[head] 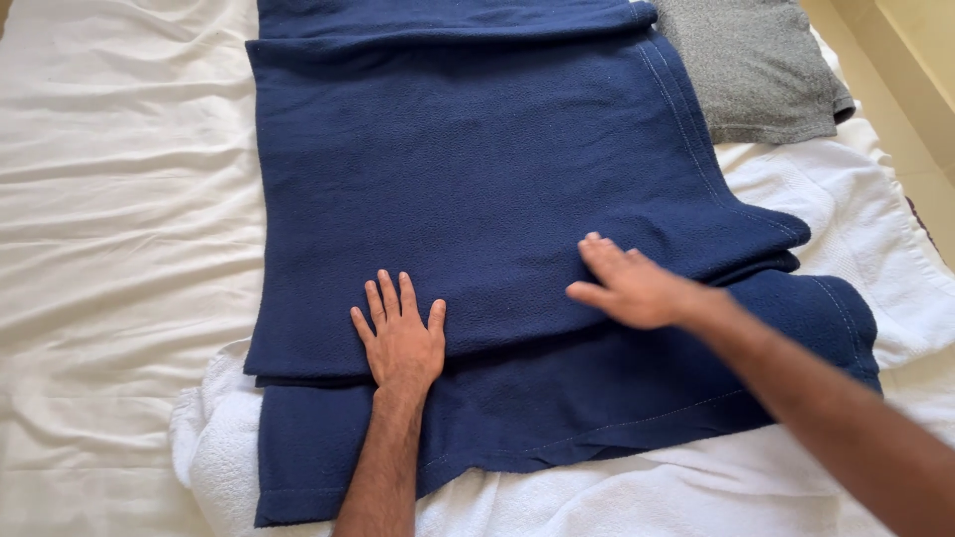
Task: The person folds a large blue towel on a bed. They repeatedly fold the towel in half lengthwise and then widthwise, smoothing it out with their hands after each fold to create a compact, rectangular shape.
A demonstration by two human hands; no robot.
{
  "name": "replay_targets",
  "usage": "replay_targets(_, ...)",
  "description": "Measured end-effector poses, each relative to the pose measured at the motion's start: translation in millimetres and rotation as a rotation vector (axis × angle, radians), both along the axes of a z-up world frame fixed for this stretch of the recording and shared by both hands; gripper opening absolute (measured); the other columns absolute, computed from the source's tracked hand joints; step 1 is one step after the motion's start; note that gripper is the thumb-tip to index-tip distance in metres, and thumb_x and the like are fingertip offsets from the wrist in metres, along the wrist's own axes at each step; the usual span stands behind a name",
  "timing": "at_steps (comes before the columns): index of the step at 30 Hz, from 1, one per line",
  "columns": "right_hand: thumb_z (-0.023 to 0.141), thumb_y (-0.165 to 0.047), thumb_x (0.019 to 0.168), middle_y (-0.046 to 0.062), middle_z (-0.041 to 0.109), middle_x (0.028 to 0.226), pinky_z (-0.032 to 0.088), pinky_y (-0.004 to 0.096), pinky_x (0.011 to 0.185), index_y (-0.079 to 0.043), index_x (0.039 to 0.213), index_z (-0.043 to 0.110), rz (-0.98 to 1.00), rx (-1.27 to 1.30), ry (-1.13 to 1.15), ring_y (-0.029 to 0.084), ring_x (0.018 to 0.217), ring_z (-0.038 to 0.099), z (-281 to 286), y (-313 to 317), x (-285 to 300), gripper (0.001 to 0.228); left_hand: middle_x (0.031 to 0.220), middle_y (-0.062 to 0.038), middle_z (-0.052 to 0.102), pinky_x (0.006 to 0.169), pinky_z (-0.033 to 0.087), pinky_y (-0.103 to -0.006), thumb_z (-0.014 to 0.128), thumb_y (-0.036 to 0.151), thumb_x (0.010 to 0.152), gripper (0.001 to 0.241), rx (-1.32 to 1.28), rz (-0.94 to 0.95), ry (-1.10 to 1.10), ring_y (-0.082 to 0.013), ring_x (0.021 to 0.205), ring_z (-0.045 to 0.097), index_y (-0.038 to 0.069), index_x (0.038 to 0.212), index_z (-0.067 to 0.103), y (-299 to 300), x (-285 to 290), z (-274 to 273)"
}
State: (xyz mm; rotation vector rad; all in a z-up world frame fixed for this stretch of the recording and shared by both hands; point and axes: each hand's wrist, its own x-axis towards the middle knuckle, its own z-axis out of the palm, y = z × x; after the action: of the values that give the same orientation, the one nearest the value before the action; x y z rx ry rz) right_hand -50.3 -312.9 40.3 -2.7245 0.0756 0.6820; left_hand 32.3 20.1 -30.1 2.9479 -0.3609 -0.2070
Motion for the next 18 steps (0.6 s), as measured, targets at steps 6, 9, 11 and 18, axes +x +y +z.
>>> replay_targets(6,0.039,-0.063,0.099,0.014,0.018,0.172,0.013,0.047,0.128,-0.014,0.16,0.033,-0.119,-0.05,0.019,0.029,0.161,0.012,-11,-119,-1,0.078,0.168,-0.021,0.011,0.121,0.002,-0.0623,0.036,0.056,0.102,0.078,-0.028,0.027,0.038,-0.0368,0.156,0.003,0.008,0.16,0.023,-6,0,11)
replay_targets(9,0.046,-0.062,0.097,0.014,0.02,0.17,0.018,0.049,0.128,-0.017,0.163,0.027,-0.219,-0.13,-0.062,0.033,0.157,0.017,-54,-182,-22,0.082,0.168,-0.021,0.014,0.122,0.003,-0.0636,0.039,0.055,0.101,0.078,-0.053,0.032,0.013,-0.0375,0.157,0.005,0.006,0.16,0.025,-6,-2,10)
replay_targets(11,0.045,-0.059,0.099,0.009,0.018,0.172,0.015,0.054,0.128,-0.02,0.162,0.027,-0.34,-0.175,0.009,0.032,0.158,0.014,-54,-188,-29,0.077,0.168,-0.022,0.014,0.121,0.003,-0.0639,0.039,0.055,0.101,0.078,-0.056,0.024,0.006,-0.0379,0.156,0.005,0.006,0.16,0.025,-5,-1,9)
replay_targets(18,0.048,-0.035,0.101,0.009,0.025,0.172,0.016,0.066,0.125,-0.017,0.158,0.04,-0.649,-0.383,0.138,0.037,0.159,0.017,-38,-172,-30,0.06,0.167,-0.023,0.011,0.12,0.001,-0.0647,0.04,0.05,0.101,0.075,0.014,0.058,0.097,-0.0382,0.155,0.003,0.006,0.159,0.024,-13,2,9)
